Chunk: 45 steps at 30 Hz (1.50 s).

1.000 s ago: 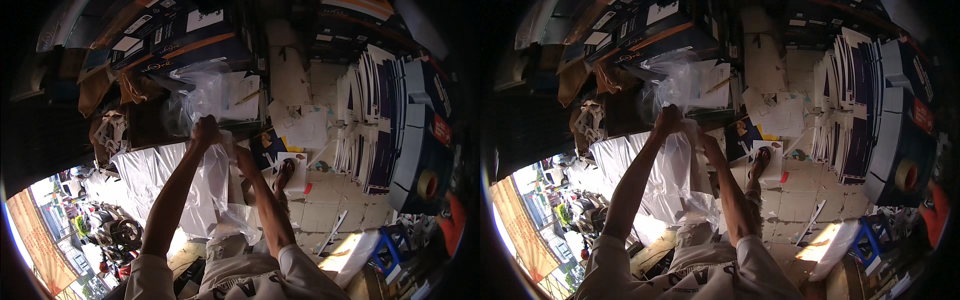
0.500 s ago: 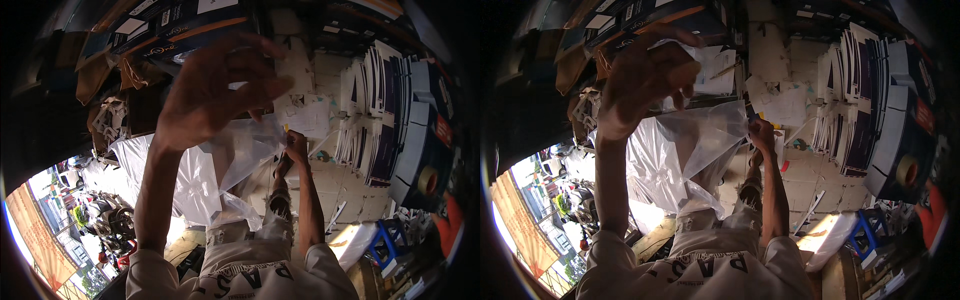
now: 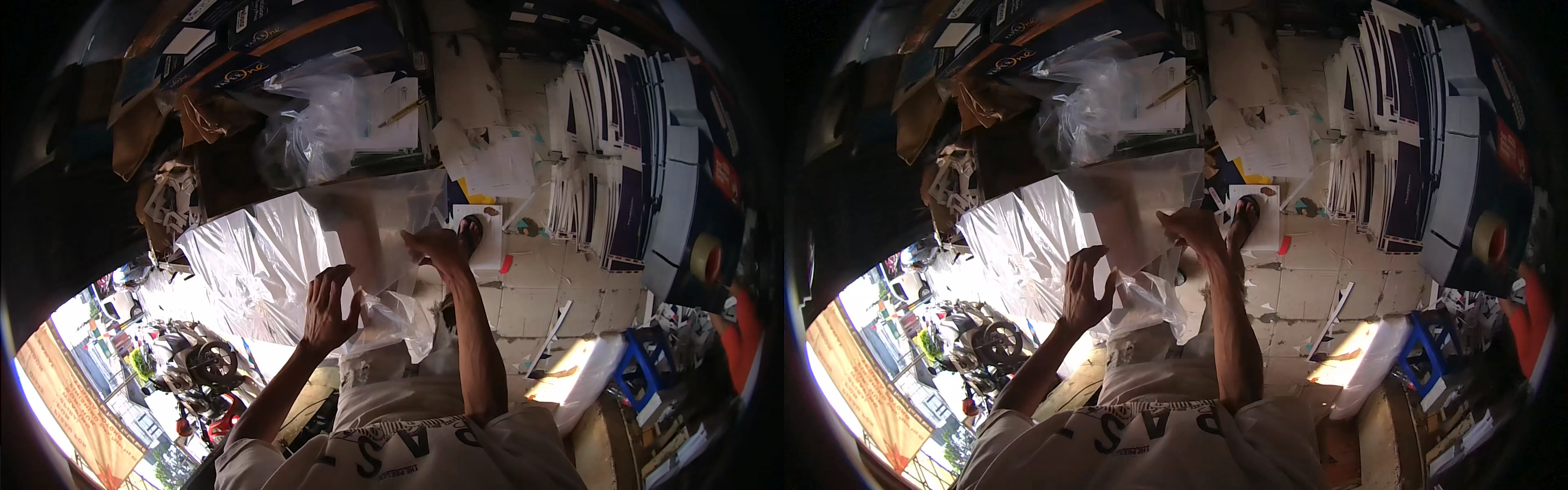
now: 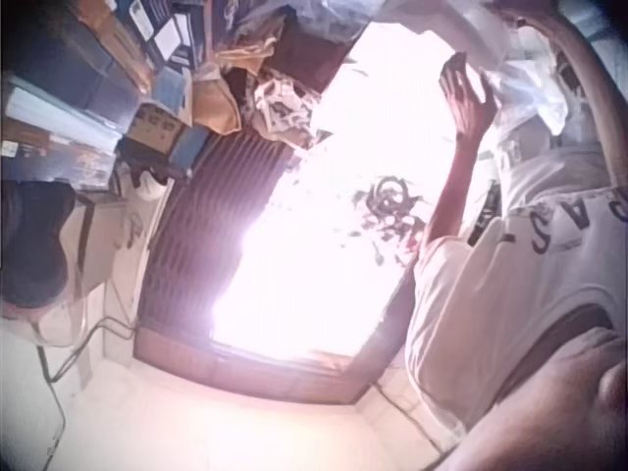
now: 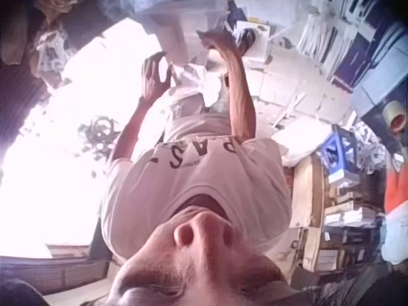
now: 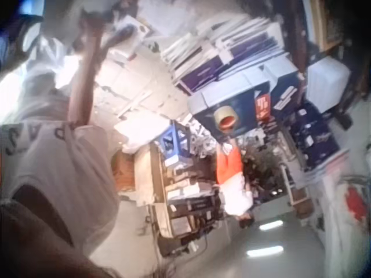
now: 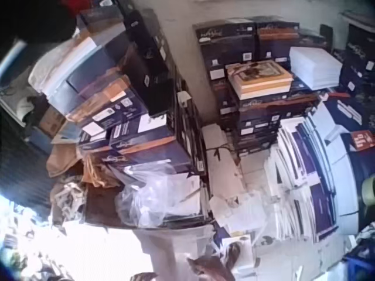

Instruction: The person lays a plastic sheet over a board, trims the excess with a utility knife, and then gathers and handles several large blue and white cardboard box templates.

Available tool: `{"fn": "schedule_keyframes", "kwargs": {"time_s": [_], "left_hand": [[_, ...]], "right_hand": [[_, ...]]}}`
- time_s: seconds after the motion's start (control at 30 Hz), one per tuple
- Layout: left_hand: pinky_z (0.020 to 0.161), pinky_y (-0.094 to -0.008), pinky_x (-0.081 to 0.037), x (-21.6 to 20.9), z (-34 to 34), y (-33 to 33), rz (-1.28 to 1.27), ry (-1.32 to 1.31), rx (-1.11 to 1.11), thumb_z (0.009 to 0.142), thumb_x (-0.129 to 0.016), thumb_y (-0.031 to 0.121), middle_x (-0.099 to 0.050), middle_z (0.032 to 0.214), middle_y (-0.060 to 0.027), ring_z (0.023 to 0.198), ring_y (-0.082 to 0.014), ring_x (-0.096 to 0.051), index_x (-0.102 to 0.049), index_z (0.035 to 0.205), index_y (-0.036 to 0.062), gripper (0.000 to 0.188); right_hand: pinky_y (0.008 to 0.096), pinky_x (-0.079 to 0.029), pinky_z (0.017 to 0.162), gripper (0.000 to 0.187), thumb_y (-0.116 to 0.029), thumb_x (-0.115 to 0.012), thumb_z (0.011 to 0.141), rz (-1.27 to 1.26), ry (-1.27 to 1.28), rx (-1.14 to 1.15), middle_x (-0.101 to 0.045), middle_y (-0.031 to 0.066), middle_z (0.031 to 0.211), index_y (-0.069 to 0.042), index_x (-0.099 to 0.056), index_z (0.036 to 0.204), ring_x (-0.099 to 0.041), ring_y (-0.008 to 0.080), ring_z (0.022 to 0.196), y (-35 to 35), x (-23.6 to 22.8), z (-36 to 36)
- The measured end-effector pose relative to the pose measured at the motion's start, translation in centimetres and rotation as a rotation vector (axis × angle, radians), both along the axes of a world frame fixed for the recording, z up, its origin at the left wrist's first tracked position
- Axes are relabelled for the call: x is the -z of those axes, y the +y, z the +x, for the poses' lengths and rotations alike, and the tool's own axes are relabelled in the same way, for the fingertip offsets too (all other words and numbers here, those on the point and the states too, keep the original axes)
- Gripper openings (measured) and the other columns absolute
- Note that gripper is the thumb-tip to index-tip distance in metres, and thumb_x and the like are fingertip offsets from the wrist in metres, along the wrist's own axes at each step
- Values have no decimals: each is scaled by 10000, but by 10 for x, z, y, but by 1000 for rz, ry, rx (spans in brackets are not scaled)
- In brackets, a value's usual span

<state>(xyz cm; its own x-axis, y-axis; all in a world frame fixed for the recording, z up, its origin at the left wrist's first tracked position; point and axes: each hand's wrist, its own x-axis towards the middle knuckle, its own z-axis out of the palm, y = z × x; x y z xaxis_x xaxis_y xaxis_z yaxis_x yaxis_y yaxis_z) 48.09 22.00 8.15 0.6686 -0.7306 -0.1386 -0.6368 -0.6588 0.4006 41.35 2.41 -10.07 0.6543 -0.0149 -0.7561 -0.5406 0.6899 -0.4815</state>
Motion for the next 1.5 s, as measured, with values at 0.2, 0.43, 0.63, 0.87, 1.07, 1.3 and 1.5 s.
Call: {"fn": "schedule_keyframes", "kwargs": {"time_s": [0.2, 0.43, 0.63, 0.87, 1.07, 1.3, 1.5], "left_hand": [[968, -453, -381, -22, 3, 2, -5, 138, 157, 738, -745, 168, -547, 1243, -180, 1135, -372, -521, -492, 1282, 4, 622], [933, -403, -431, 28, 11, -34, 159, 482, 559, 785, -783, 272, -644, 1058, -91, 1036, -267, -599, -656, 1105, 57, 406], [814, -389, -519, 11, 6, -67, 1, 731, 592, 829, -713, 115, -698, 883, -80, 861, -270, -676, -697, 982, 75, 159], [753, -280, -515, -46, 51, -155, -674, 428, -125, 944, -617, 90, -726, 927, -125, 853, -167, -701, -677, 1013, -25, 147], [732, -308, -486, -43, 42, -50, -233, 2, -132, 834, -720, 22, -713, 949, -74, 852, -213, -681, -661, 971, 47, 150], [968, -445, -426, -16, -14, 26, -8, 13, 126, 810, -726, 58, -604, 1252, -162, 1158, -322, -568, -559, 1249, 7, 472], [1179, -485, -210, 4, -21, 51, 288, 48, 298, 953, -541, 227, -340, 1544, -180, 1447, -310, -300, -348, 1486, 2, 609]], "right_hand": [[245, -465, 822, 342, -221, -682, 915, -141, 87, 314, -577, 99, 1113, 6, -599, 1157, -546, 148, 997, -13, 29, -85], [302, -461, 676, 313, -240, -741, 818, -214, -105, -54, -645, 77, 968, -22, -643, 1020, -550, 112, 847, 157, 34, -154], [341, -367, 511, 356, -280, -824, 738, -184, 299, -317, -485, 10, 593, -55, -560, 663, -447, 125, 566, 100, -5, -170], [282, -395, 465, 328, -123, -780, 808, -861, 521, -99, -552, 44, 608, -52, -494, 663, -515, 117, 522, -27, 44, -321], [373, -464, 752, 511, -272, -855, 741, -955, -1, 182, -600, 83, 958, -53, -534, 1072, -584, 201, 904, 16, -87, -189], [351, -515, 663, 245, -161, -748, 862, -533, -114, 111, -644, 92, 759, -29, -589, 994, -632, 188, 684, 90, 4, -243], [344, -495, 621, 140, -108, -588, 950, -1147, 174, -212, -626, 120, 689, 16, -584, 885, -623, 235, 625, -24, -14, -290]]}}
